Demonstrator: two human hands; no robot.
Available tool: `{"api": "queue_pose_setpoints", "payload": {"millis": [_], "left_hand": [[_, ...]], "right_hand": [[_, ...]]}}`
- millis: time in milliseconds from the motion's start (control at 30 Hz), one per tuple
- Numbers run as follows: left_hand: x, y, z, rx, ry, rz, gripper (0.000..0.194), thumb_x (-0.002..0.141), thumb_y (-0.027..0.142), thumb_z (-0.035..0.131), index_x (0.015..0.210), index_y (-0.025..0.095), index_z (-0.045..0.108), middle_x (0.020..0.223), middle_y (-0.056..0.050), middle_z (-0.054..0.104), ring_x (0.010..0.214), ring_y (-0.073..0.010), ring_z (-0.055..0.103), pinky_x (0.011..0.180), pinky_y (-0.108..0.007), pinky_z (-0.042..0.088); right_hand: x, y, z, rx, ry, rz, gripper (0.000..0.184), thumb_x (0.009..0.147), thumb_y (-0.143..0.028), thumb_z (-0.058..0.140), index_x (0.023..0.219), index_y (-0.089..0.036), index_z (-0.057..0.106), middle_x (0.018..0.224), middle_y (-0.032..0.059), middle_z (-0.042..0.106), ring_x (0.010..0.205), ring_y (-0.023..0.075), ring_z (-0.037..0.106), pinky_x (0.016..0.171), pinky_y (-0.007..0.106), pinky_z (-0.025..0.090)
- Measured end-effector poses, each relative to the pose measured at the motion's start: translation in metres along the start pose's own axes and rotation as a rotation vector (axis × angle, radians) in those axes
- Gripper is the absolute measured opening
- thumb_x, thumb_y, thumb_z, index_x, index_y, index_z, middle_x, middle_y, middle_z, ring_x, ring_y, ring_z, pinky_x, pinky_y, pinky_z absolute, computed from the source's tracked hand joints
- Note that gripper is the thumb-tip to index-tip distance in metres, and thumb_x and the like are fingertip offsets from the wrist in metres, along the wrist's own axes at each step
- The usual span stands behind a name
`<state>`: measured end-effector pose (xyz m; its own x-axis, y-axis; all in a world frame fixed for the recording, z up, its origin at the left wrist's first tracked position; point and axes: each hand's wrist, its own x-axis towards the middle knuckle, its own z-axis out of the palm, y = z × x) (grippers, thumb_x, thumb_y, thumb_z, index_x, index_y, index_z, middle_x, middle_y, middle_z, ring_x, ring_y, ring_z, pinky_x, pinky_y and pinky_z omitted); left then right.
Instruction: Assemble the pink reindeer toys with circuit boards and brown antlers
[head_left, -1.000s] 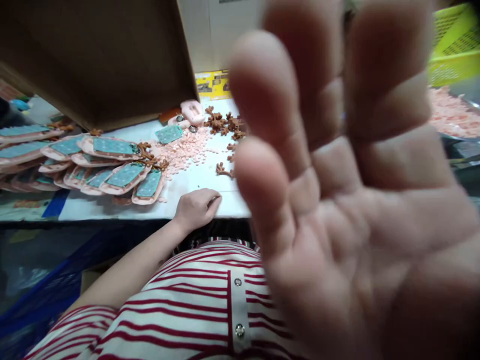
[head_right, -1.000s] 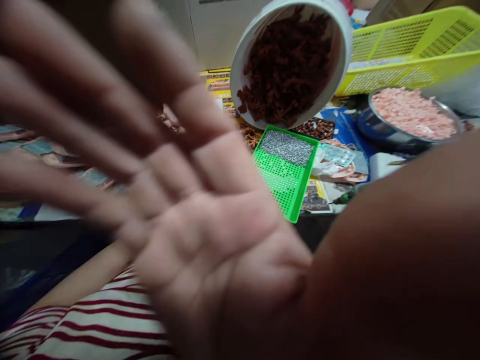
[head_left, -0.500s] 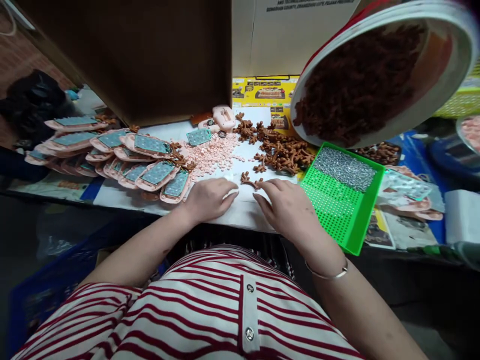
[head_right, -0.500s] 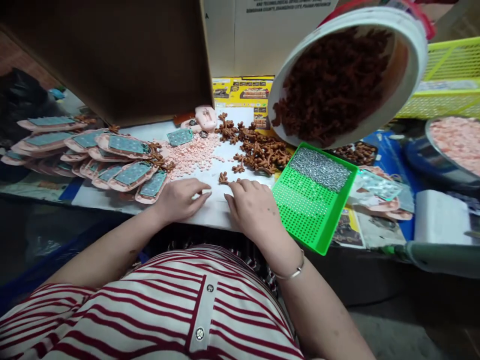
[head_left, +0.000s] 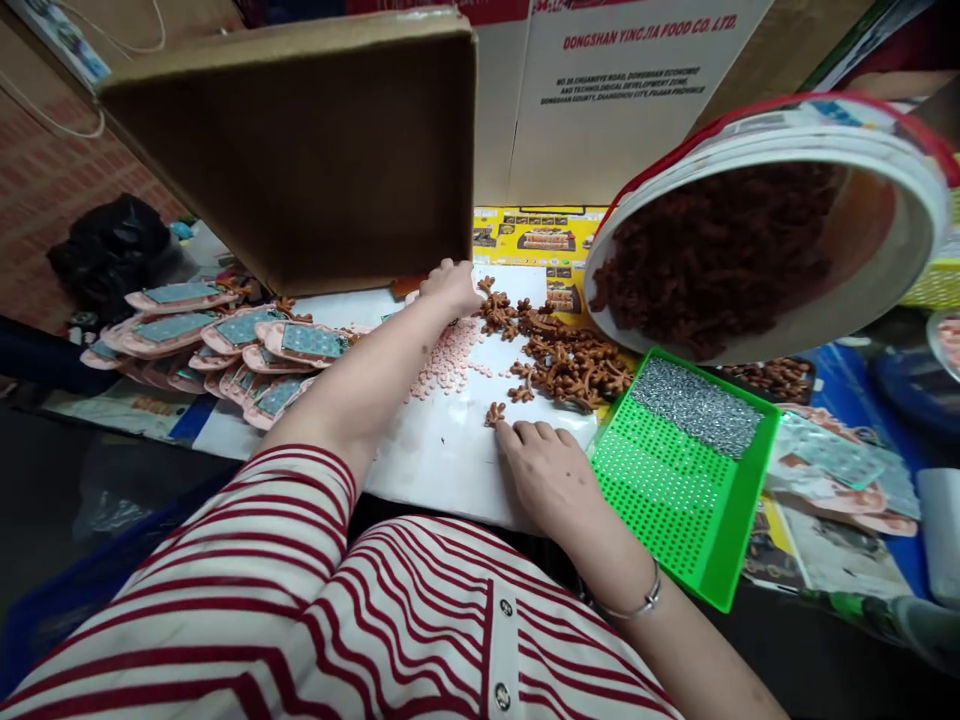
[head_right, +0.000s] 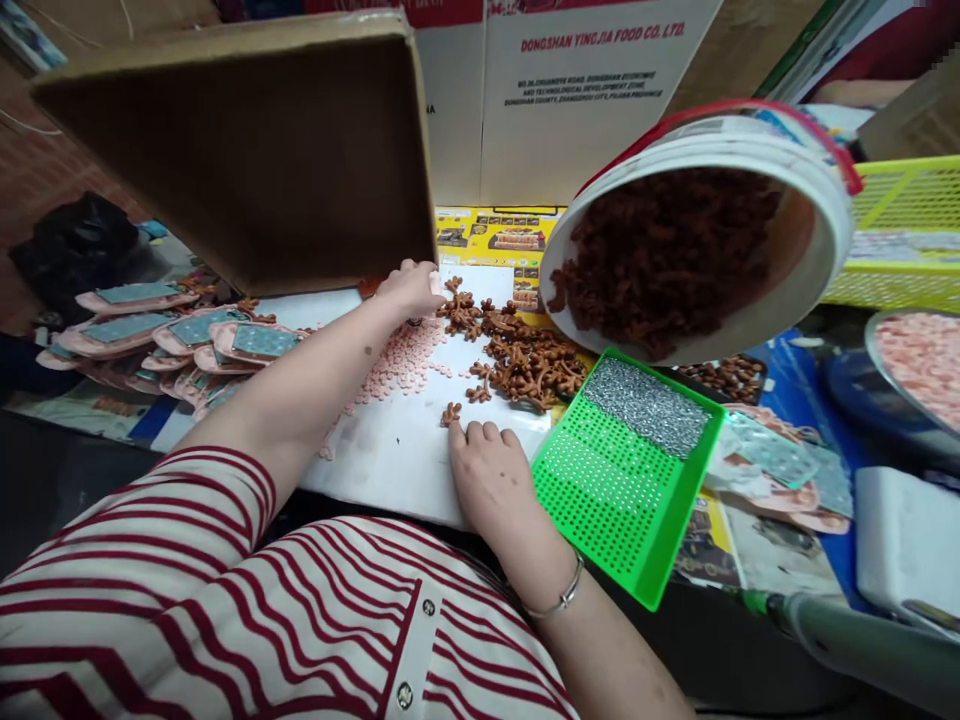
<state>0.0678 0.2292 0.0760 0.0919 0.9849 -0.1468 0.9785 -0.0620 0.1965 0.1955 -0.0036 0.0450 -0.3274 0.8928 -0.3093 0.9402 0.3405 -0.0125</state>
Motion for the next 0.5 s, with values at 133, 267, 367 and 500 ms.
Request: {"api": "queue_pose_setpoints", "payload": {"millis": [133,267,367,500], "left_hand": [[0.021,0.012,0.011,0.049,-0.022,-0.057,0.066,0.082,0.036,0.069,0.146,0.025,0.057,0.155,-0.017,0.048,0.143,-0.0403,0.046,0.111,-0.053,0.044],[0.035,-0.004,0.009,-0.005,-0.050,-0.080,0.058,0.080,0.035,0.070,0.138,0.033,0.063,0.155,-0.013,0.048,0.139,-0.0381,0.051,0.112,-0.052,0.042],[0.038,-0.015,0.009,0.000,-0.014,-0.116,0.057,0.075,0.026,0.074,0.131,0.031,0.065,0.151,-0.013,0.051,0.134,-0.0360,0.056,0.109,-0.050,0.044],[0.038,-0.019,0.010,-0.060,0.100,-0.195,0.059,0.077,0.024,0.075,0.134,0.024,0.060,0.148,-0.014,0.053,0.133,-0.0332,0.056,0.105,-0.045,0.045]], "right_hand": [[-0.001,0.003,0.001,0.028,-0.003,-0.035,0.048,0.102,-0.011,0.035,0.147,-0.016,0.050,0.129,0.0171,0.067,0.115,0.0293,0.063,0.091,0.042,0.047],[0.000,0.005,-0.002,0.064,-0.030,-0.054,0.041,0.101,-0.012,0.036,0.133,-0.018,0.061,0.131,0.0178,0.066,0.115,0.0308,0.063,0.091,0.043,0.048],[0.001,0.005,-0.003,0.079,-0.050,-0.057,0.040,0.101,-0.011,0.037,0.131,-0.016,0.062,0.130,0.0181,0.066,0.116,0.0319,0.063,0.091,0.044,0.049],[0.000,0.005,-0.002,0.082,-0.035,-0.054,0.040,0.100,-0.009,0.037,0.130,-0.014,0.063,0.128,0.0177,0.066,0.116,0.0315,0.063,0.091,0.043,0.050]]}}
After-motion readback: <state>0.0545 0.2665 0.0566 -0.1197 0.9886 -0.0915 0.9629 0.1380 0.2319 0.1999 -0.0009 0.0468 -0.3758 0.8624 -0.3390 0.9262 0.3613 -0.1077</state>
